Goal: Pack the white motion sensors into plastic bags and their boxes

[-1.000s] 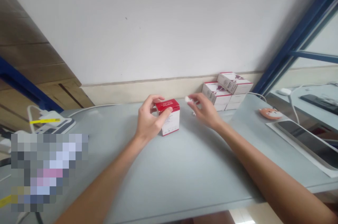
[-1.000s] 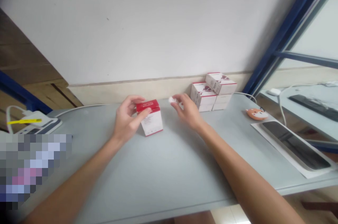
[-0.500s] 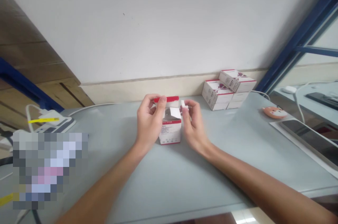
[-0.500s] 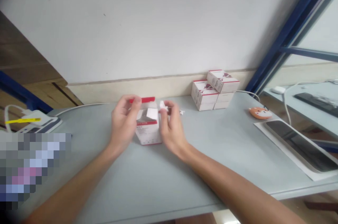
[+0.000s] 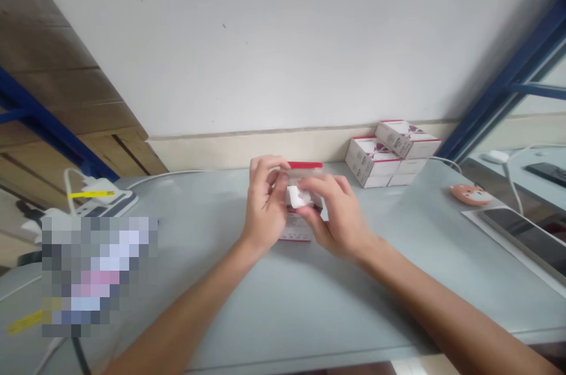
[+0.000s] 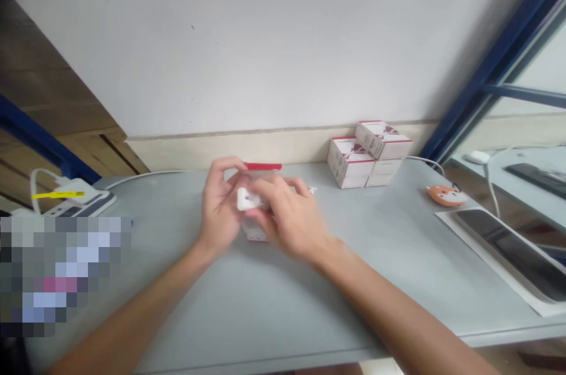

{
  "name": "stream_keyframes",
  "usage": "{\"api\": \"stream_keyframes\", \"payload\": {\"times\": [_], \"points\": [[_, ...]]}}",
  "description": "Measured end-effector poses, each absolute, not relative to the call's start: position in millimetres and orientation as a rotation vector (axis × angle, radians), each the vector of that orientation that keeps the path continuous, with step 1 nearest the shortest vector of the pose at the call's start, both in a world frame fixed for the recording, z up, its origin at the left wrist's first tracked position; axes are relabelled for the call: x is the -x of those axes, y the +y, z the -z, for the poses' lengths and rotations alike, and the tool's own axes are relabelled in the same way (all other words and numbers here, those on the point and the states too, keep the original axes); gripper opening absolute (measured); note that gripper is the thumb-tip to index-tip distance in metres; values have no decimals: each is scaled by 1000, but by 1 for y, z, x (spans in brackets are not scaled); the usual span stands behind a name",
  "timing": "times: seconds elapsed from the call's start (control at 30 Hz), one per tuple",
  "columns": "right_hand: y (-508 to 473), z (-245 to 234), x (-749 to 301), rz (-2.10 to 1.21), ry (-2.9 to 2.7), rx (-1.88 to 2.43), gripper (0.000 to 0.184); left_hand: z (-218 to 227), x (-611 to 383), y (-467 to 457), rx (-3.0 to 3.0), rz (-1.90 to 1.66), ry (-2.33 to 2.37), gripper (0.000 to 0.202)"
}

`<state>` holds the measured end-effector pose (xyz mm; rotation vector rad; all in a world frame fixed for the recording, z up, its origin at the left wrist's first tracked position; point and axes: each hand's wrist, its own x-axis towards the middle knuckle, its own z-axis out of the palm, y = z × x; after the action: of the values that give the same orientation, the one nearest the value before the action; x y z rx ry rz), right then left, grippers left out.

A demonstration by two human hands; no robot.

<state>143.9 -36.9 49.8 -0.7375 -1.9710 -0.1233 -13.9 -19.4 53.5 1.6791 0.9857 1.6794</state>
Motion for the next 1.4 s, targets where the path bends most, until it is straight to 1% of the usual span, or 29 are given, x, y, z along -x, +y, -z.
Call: {"api": "stream_keyframes", "payload": {"times": [0.07,0.13,0.23,0.4,0.5,0.6,0.73,0.9,1.03,1.1,1.2,1.33,1.4], "points": [[-39,-53,-146,207,-1924,750,22,-54,14,-22,-1761,-1731,989,10],[-40,-56,-150,291,-1887,765,27,-56,15,-23,-1870,-1804,997,14],[-40,-60,-156,313,-1905,804,27,-59,16,-23,-1984,-1704,1051,20],[-37,-62,-158,123,-1959,887,13,-62,23,-15,-2028,-1470,1134,30],[-37,-63,-156,-56,-1950,928,12,-64,25,-12,-2011,-1349,1114,32],[-39,-63,-154,-186,-1916,940,13,-65,24,-12,-1976,-1297,1098,28],[-38,-63,-154,-290,-1875,967,13,-59,22,-13,-1888,-1480,1071,22],[-37,-66,-155,-316,-1850,981,11,-43,16,-14,-1745,-1702,1087,29],[-37,-73,-150,-260,-1872,981,12,-35,9,-18,-1702,-1757,1099,39],[-37,-77,-149,-288,-1903,1007,10,-33,8,-21,-1692,-1779,1106,40],[-36,-82,-149,-384,-1899,1044,5,-33,7,-22,-1682,-1782,1110,40],[-34,-82,-149,-449,-1891,1056,6,-33,8,-21,-1651,-1766,1091,38],[-35,-81,-148,-434,-1890,1056,10,-32,8,-20,-1636,-1770,1113,38]]}}
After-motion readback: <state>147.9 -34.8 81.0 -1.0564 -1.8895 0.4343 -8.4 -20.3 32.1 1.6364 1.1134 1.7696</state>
